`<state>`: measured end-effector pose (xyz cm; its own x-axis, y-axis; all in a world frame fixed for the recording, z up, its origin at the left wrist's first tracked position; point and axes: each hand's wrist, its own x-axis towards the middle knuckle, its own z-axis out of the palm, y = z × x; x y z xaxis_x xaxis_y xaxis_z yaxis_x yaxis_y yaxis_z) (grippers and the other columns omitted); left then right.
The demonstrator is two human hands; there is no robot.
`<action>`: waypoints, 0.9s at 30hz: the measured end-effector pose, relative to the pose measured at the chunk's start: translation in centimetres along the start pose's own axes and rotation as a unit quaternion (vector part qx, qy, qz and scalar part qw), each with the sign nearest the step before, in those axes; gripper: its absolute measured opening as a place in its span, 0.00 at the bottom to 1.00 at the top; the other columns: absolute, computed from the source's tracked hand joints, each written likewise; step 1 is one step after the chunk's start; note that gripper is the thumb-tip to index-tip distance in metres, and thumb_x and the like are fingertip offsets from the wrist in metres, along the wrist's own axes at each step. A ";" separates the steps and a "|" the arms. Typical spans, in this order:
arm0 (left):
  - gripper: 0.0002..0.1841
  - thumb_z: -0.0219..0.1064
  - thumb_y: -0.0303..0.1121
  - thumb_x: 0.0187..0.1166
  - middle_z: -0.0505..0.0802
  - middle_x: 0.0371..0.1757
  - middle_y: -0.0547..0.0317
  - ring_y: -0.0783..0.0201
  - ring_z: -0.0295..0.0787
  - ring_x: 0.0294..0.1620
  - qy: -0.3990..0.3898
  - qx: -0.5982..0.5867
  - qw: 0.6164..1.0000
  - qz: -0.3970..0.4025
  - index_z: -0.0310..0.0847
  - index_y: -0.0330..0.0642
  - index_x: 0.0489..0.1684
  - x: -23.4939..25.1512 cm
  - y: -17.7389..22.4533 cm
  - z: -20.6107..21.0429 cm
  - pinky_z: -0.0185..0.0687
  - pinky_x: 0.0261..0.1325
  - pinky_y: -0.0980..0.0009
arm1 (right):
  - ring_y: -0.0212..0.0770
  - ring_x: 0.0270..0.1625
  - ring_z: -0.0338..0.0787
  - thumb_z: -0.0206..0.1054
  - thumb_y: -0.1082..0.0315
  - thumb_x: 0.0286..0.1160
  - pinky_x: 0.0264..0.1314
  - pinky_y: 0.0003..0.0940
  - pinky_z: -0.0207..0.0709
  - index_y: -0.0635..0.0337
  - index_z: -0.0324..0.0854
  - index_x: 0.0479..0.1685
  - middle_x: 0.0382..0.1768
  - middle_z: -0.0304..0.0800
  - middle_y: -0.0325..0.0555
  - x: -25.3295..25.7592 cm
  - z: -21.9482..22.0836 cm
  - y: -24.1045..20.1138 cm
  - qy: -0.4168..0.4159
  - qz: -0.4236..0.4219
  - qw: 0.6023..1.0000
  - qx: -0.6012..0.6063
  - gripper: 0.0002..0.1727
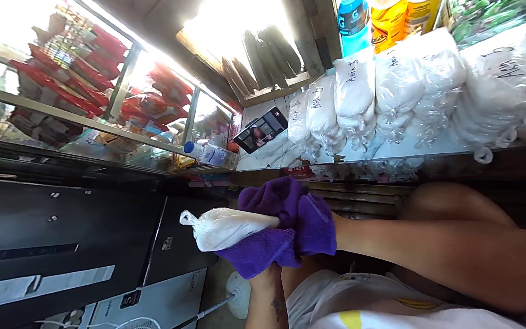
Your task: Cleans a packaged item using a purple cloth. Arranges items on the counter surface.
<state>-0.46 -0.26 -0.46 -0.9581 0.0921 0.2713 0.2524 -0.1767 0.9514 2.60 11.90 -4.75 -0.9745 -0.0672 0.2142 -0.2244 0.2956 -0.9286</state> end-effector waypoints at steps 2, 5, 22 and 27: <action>0.11 0.60 0.34 0.81 0.96 0.30 0.69 0.79 0.93 0.40 -0.017 -0.023 1.000 -0.007 0.86 0.46 0.28 0.0 -1.0 -1.3 0.89 0.49 0.78 | 0.42 0.61 0.86 0.67 0.69 0.77 0.68 0.31 0.72 0.74 0.83 0.60 0.57 0.90 0.61 -0.1 -0.4 -0.2 -0.018 0.030 0.999 0.019 0.18; 0.05 0.73 0.35 0.73 0.97 0.37 0.65 0.74 0.94 0.46 -0.090 -0.074 0.993 0.000 0.90 0.45 0.37 0.2 -2.9 -3.8 0.89 0.55 0.74 | 0.33 0.59 0.85 0.66 0.69 0.78 0.67 0.23 0.72 0.71 0.83 0.60 0.55 0.90 0.54 -0.1 0.0 -0.2 0.009 0.059 0.997 0.056 0.17; 0.13 0.56 0.31 0.83 0.95 0.29 0.71 0.80 0.93 0.39 0.018 -0.023 0.999 -0.019 0.85 0.48 0.28 -0.4 -0.9 -1.3 0.89 0.49 0.79 | 0.39 0.59 0.86 0.65 0.73 0.77 0.67 0.27 0.72 0.77 0.83 0.59 0.54 0.90 0.61 -0.9 -0.8 -0.8 -0.009 0.035 0.998 0.044 0.16; 0.08 0.69 0.33 0.77 0.98 0.46 0.61 0.72 0.94 0.53 -0.092 -0.137 0.985 0.054 0.90 0.45 0.47 0.6 -4.7 -5.8 0.89 0.57 0.73 | 0.50 0.68 0.83 0.67 0.66 0.81 0.76 0.42 0.69 0.73 0.80 0.67 0.64 0.86 0.63 0.4 -1.6 -1.1 -0.107 0.104 0.988 0.032 0.22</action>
<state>-3.01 -5.02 -5.64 -0.8805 0.2296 0.4147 0.2814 -0.4509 0.8471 2.45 13.07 -3.13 -0.9757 -0.2142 -0.0461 -0.0124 0.2643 -0.9644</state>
